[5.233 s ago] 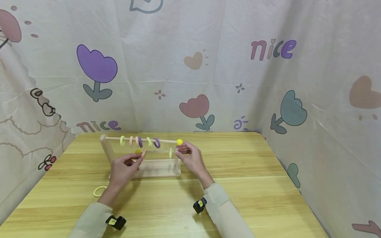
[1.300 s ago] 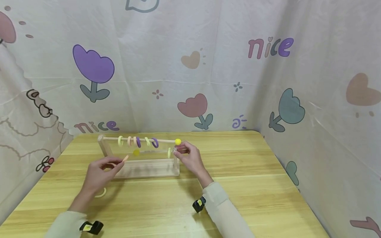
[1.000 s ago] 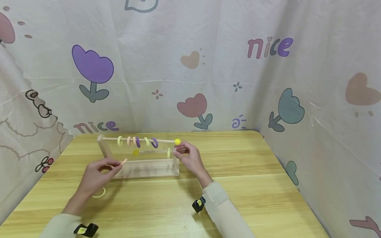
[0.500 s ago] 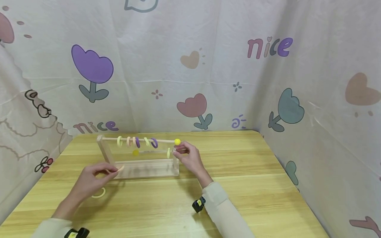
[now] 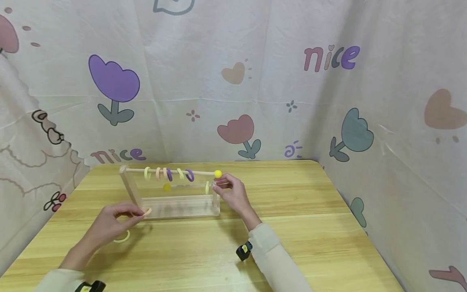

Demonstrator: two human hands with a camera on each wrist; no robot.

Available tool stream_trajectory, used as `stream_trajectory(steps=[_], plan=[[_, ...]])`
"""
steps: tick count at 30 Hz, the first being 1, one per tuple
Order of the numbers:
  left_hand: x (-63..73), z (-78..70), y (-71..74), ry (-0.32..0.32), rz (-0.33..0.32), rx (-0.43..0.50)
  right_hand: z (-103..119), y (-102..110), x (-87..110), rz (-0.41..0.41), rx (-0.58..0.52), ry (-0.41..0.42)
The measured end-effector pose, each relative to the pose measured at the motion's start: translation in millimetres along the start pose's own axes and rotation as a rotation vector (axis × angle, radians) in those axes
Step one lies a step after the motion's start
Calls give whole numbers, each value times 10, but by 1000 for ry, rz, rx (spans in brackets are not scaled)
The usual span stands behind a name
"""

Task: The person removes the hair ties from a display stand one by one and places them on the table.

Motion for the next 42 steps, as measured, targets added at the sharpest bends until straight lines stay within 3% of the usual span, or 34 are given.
stream_trajectory(steps=[5,17,28,35,42], plan=[[9,18,6,-22,22,-17,-125,-9,-53,-20,-9,4],[48,90,18,0,102,-34,-121,6,-55,-5,-21,33],[97,155,20,-49,136,-69,-140,2,-67,-15,-17,10],[125,223,-6,10,178,-94,106,9,44,-12,-14,8],[164,269,-31,42,214,-82,77,-15,49,-43,-3,-18]])
Point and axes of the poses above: each hand's wrist, its own x-axis away from the middle knuckle, its own y-axis out of the back of the hand, z = x × y, the point moved 5 cm from there along -x, towards the middle knuckle, and after that the axes turned 2 degrees about x, right-handed, at the moved point
